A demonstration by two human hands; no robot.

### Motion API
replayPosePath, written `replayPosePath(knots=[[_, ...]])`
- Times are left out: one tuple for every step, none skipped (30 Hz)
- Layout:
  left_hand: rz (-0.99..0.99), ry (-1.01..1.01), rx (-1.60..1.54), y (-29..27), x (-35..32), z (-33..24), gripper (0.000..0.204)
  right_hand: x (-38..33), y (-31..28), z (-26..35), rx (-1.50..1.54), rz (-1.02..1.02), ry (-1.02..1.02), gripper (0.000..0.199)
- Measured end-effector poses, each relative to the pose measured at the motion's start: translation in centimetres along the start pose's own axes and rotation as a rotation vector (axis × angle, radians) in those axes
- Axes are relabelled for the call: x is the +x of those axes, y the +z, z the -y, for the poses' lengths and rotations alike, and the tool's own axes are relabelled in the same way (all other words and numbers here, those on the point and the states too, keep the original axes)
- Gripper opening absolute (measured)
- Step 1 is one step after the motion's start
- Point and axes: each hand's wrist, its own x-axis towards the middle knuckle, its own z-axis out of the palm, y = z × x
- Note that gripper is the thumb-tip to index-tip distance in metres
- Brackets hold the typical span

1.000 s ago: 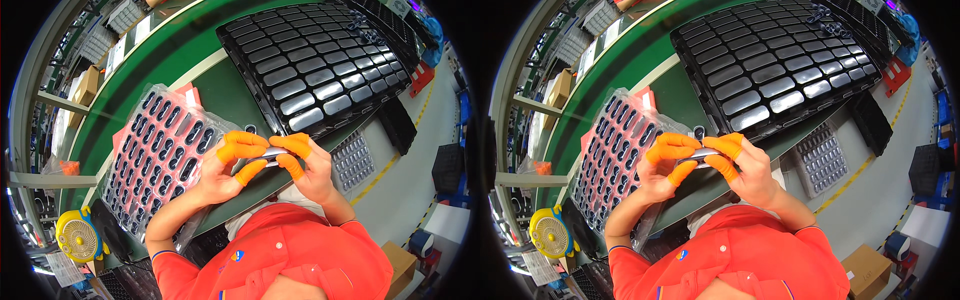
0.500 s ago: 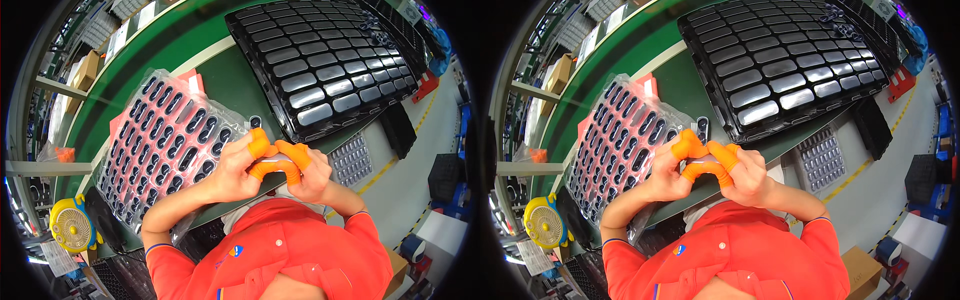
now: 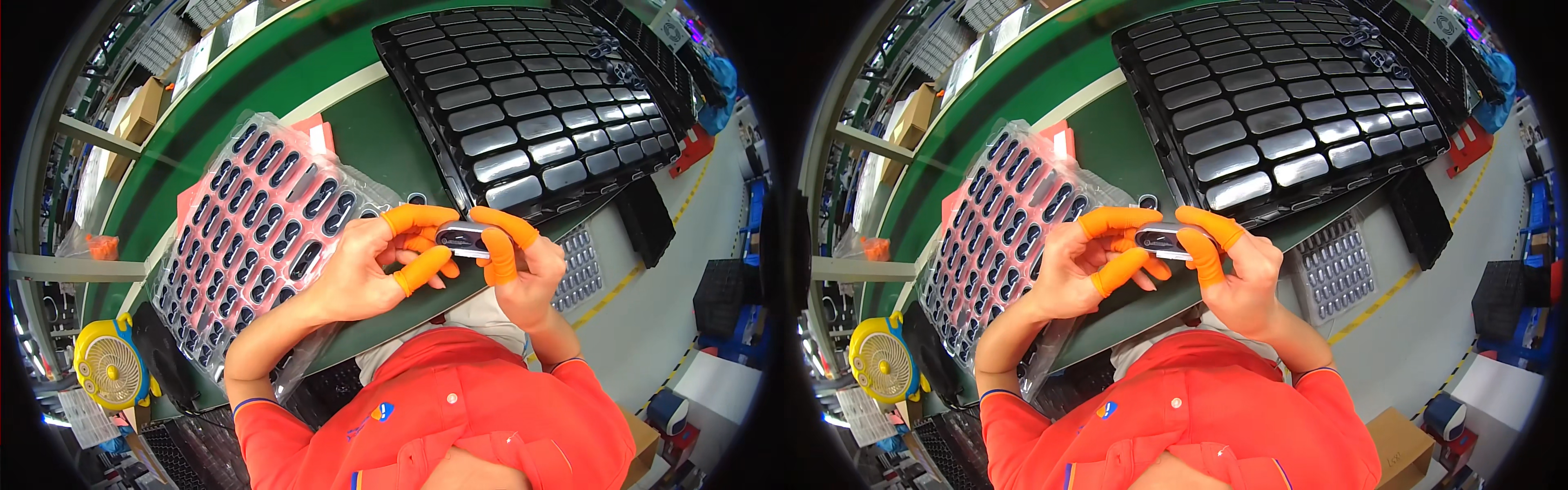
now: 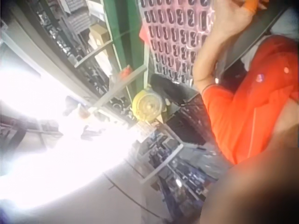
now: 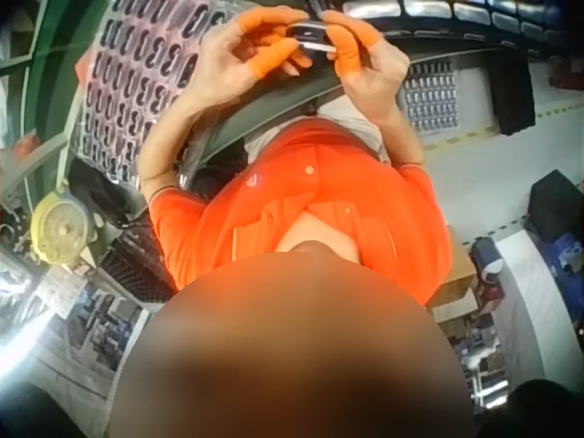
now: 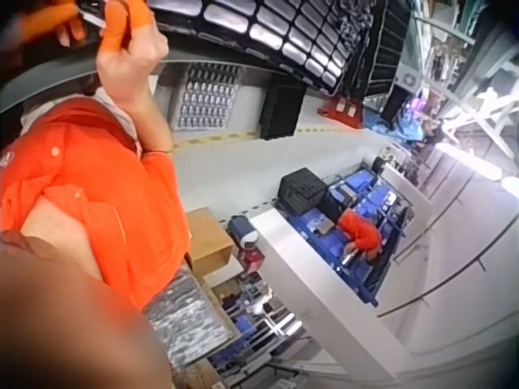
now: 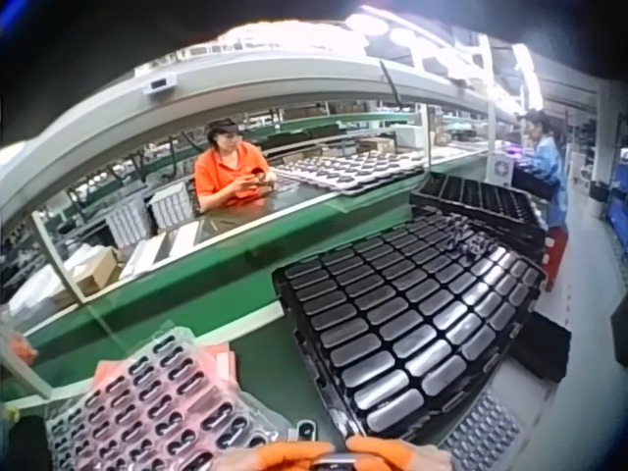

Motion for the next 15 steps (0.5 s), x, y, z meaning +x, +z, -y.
replayPosePath(knots=[[0.007, 0.033, 0.032, 0.0, 0.0, 0.1, 0.026, -0.1, 0.2, 0.0, -0.032, -0.016, -0.030, 0.019], [0.013, 0.065, 0.064, -0.1, 0.0, 0.2, 0.025, -0.2, 0.5, 0.0, -0.063, -0.032, -0.061, 0.019], [0.012, 0.066, 0.065, 0.1, 0.0, 0.2, 0.025, -0.3, 0.7, 0.0, -0.093, -0.047, -0.091, 0.019], [-0.029, 0.055, 0.052, 0.3, -0.1, 0.3, 0.023, -0.4, 0.9, 0.0, -0.092, -0.046, -0.092, 0.019], [-0.068, 0.042, 0.039, 0.6, -0.2, 0.4, 0.022, -0.6, 1.2, 0.1, -0.042, -0.039, -0.010, 0.019], [-0.108, 0.030, 0.027, 0.8, -0.2, 0.2, 0.021, -0.8, 1.3, 0.1, 0.008, -0.033, 0.072, 0.020], [-0.108, 0.029, 0.028, 0.8, -0.1, -0.1, 0.021, -0.8, 1.5, 0.2, 0.058, -0.027, 0.154, 0.021], [-0.096, -0.023, -0.002, 0.7, -0.1, -0.4, 0.020, -0.8, 1.5, 0.3, 0.058, -0.028, 0.153, 0.021], [-0.084, -0.074, -0.033, 0.7, 0.2, -0.9, 0.018, -0.6, 1.4, 0.4, 0.211, -0.035, 0.216, 0.023], [-0.069, -0.123, -0.063, 0.8, 0.4, -1.3, 0.017, -0.3, 1.2, 0.5, 0.362, -0.043, 0.277, 0.026], [-0.065, -0.120, -0.061, 0.7, 0.5, -1.3, 0.017, 0.0, 1.0, 0.5, 0.512, -0.052, 0.336, 0.028], [-0.037, -0.193, -0.158, 0.4, 0.5, -1.4, 0.017, 0.1, 0.9, 0.1, 0.509, -0.056, 0.331, 0.028], [-0.008, -0.266, -0.255, 0.2, 0.5, -1.5, 0.018, 0.1, 1.0, -0.8, 0.500, -0.003, 0.188, 0.032], [0.022, -0.338, -0.352, -0.1, 0.5, -1.6, 0.018, 0.2, 1.1, -1.6, 0.487, 0.050, 0.044, 0.035], [0.028, -0.335, -0.351, -0.3, 0.3, -1.7, 0.018, 0.2, 1.1, -1.9, 0.472, 0.103, -0.097, 0.039]])
